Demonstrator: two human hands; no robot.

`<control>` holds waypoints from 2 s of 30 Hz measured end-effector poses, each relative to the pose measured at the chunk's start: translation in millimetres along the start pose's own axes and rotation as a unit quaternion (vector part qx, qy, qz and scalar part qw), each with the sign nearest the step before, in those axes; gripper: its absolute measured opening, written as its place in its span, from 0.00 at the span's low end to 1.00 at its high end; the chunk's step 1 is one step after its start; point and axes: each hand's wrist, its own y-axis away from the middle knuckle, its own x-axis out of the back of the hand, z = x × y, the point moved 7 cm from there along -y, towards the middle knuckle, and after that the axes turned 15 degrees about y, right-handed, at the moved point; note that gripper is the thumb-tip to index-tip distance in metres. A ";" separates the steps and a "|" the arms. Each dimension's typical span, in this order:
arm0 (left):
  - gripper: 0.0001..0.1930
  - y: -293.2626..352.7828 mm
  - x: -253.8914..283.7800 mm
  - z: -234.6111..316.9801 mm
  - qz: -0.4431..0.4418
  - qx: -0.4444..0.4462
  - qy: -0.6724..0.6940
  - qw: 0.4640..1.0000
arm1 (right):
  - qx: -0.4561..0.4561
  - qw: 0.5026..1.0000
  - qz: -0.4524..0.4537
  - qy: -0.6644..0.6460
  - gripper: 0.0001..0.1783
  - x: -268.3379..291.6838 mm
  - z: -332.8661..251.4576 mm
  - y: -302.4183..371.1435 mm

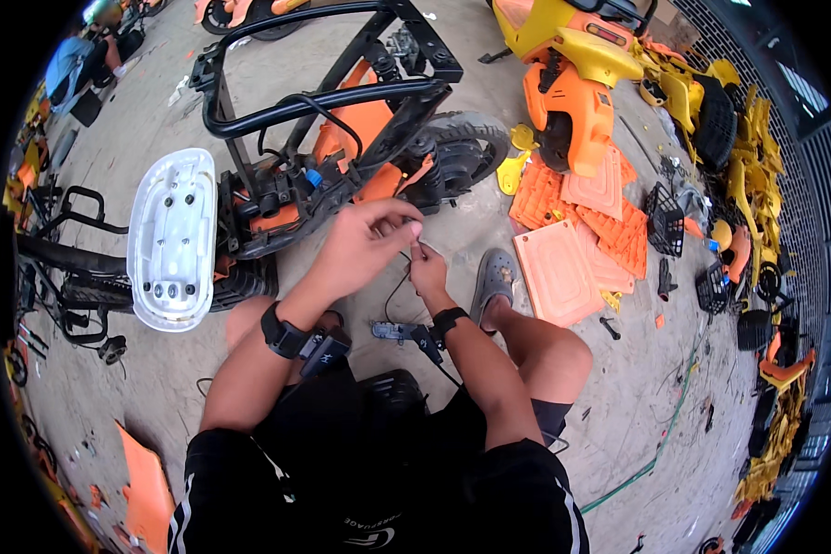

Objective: The person is assembling an electric scooter frame while sitting on the floor. They use a power drill to secure components and handle small fasteners by hand, working on the central chassis area.

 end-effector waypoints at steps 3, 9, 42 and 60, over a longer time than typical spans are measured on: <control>0.09 12.2 -26.1 -7.1 -0.099 -0.077 -0.220 0.967 | 0.043 0.999 0.013 -0.011 0.16 -13.2 1.5 -0.1; 0.05 17.5 -67.6 -9.7 -0.192 -0.119 -0.290 0.930 | 0.054 0.993 -0.007 -0.103 0.17 -30.0 20.9 -23.2; 0.04 16.2 -112.2 -46.0 -0.210 -0.180 -0.327 0.904 | 0.143 0.971 -0.007 -0.192 0.07 -31.9 10.7 -44.6; 0.05 15.8 -113.6 -50.6 -0.240 -0.174 -0.272 0.916 | 0.135 0.984 0.062 -0.094 0.13 -34.6 16.3 -37.4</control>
